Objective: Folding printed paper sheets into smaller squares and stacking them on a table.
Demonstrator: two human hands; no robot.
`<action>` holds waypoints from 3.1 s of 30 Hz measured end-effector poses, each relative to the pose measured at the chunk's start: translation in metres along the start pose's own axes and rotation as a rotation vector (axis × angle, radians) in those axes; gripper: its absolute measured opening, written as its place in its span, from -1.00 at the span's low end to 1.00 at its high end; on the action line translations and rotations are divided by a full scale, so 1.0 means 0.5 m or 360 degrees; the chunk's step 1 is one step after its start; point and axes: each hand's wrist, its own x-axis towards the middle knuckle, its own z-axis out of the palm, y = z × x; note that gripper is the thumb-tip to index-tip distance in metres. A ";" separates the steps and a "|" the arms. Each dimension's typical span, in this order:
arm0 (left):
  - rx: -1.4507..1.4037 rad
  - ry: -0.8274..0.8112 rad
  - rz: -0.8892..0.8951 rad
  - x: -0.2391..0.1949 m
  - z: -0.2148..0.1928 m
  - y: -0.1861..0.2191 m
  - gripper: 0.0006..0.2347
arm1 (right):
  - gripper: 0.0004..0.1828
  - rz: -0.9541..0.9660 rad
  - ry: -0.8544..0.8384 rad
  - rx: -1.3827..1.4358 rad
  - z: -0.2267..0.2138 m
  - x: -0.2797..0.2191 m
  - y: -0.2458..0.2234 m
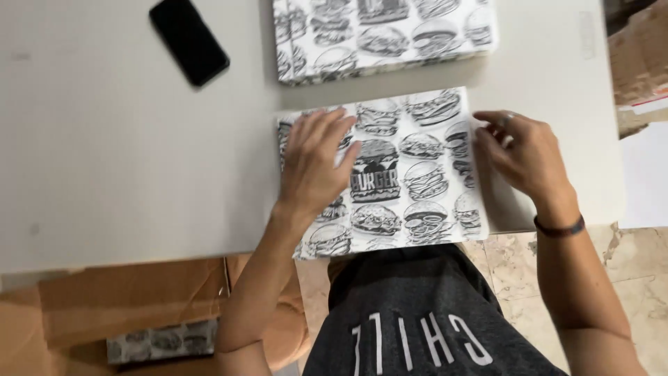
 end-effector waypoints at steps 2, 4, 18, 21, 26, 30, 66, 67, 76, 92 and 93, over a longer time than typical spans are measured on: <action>0.0012 -0.0004 0.0247 0.055 0.061 0.029 -0.66 | -0.68 -0.0109 -0.0063 0.0015 0.006 0.033 0.030; 0.0059 0.0017 0.0331 0.104 0.163 0.013 -0.61 | -0.70 -0.0131 0.0111 0.0057 0.032 0.064 0.067; -0.0059 -0.0358 0.0242 0.180 0.208 0.025 -0.65 | -0.64 -0.0312 0.0433 0.0261 0.067 0.087 0.095; 0.0053 -0.0285 0.0190 0.157 0.220 0.023 -0.65 | -0.67 -0.0359 0.0402 0.0303 0.063 0.083 0.098; -0.0082 -0.0376 0.0172 0.140 0.100 0.033 -0.56 | -0.44 -0.0497 0.0269 0.0238 0.051 0.093 0.072; -0.0050 -0.0380 -0.0157 0.082 -0.039 -0.008 -0.42 | -0.38 -0.0559 0.0172 0.0097 0.043 0.101 0.045; -0.0061 -0.0685 -0.0096 0.117 0.074 0.070 -0.44 | -0.57 -0.0516 0.0079 0.0344 0.028 0.084 0.044; -0.0089 -0.0607 -0.0096 0.117 0.067 0.081 -0.45 | -0.57 -0.0472 0.0050 0.0381 0.029 0.079 0.044; -0.0011 0.0131 0.0323 0.158 0.256 0.062 -0.78 | -0.57 -0.0523 0.0214 0.0390 0.040 0.087 0.067; -0.0464 0.0096 0.0278 0.170 0.219 0.032 -0.78 | -0.42 -0.0733 0.0310 -0.0147 0.067 0.050 0.067; -0.0464 0.0091 0.0297 0.176 0.229 0.029 -0.78 | -0.42 -0.0722 0.0326 -0.0150 0.068 0.057 0.066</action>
